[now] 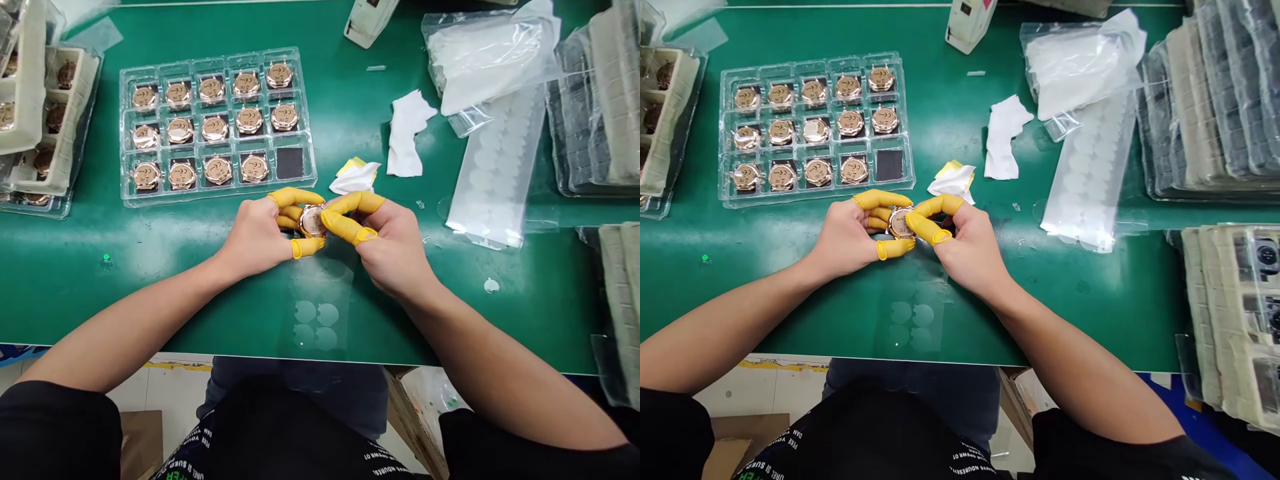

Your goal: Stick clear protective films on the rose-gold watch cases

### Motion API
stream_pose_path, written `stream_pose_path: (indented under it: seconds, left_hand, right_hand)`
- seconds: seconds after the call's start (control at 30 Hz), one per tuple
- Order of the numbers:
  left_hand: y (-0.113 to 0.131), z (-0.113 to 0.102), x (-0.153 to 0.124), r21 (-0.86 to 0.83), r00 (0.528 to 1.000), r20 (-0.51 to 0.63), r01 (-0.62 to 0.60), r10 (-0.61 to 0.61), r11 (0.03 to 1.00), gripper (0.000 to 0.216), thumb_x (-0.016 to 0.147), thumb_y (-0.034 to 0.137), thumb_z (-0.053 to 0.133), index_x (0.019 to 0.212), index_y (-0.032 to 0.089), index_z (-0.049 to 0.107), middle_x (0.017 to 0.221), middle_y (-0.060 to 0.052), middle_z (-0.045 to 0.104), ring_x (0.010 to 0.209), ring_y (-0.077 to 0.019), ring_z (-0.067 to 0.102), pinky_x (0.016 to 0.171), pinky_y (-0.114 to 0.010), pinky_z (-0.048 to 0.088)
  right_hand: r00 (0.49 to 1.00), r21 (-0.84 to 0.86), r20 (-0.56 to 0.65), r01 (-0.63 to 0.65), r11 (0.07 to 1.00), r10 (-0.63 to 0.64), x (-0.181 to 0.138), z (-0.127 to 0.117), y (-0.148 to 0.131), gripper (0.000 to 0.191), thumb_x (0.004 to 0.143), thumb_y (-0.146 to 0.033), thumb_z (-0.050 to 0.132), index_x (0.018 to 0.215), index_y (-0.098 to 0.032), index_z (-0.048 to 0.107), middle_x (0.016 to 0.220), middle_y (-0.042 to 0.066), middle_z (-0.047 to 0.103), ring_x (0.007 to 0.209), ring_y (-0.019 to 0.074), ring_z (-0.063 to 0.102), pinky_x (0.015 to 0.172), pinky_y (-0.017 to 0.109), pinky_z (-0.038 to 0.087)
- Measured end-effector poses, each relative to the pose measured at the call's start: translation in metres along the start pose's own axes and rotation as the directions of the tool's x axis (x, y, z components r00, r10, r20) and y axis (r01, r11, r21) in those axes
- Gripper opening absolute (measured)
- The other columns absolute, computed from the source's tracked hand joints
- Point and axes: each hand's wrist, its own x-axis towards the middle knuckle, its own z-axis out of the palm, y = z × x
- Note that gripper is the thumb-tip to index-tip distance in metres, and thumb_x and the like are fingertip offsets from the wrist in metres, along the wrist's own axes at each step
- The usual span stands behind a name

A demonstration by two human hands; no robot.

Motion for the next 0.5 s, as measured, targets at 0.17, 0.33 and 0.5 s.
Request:
stream_pose_path:
  seconds: [0.17,0.33,0.5]
  left_hand:
    - [0.0028,0.0015,-0.0010,-0.020,1.000,-0.007,0.015,-0.015,1.000,0.054,0.067,0.016,0.087,0.119,0.017,0.075,0.098,-0.002,0.083,0.088,-0.0177,0.081,0.080,-0.026,0.068]
    - [0.0013,0.0013,-0.0007,-0.015,1.000,-0.004,0.011,-0.011,1.000,0.054,0.067,0.017,0.087,0.120,0.018,0.075,0.099,-0.002,0.083,0.088,-0.0178,0.081,0.081,-0.027,0.068]
    - [0.0006,0.0010,-0.0002,-0.007,1.000,-0.001,0.010,-0.010,1.000,0.055,0.067,0.016,0.087,0.120,0.017,0.075,0.097,-0.002,0.083,0.086,-0.0166,0.080,0.079,-0.026,0.067]
  right_hand:
    - [0.999,-0.017,-0.029,0.025,1.000,-0.025,-0.0003,0.0000,0.0050,0.032,0.086,-0.058,0.083,0.089,-0.027,0.076,0.091,0.003,0.078,0.084,0.0224,0.071,0.079,0.040,0.059]
    - [0.999,-0.023,-0.034,0.030,0.999,-0.030,-0.0004,0.0010,0.0064,0.031,0.086,-0.057,0.083,0.090,-0.027,0.076,0.091,0.003,0.078,0.085,0.0228,0.071,0.078,0.040,0.059]
    - [0.997,-0.064,-0.039,0.066,0.996,-0.068,-0.0008,0.0003,0.0070,0.028,0.089,-0.054,0.082,0.091,-0.027,0.076,0.093,0.003,0.078,0.085,0.0224,0.071,0.079,0.040,0.059]
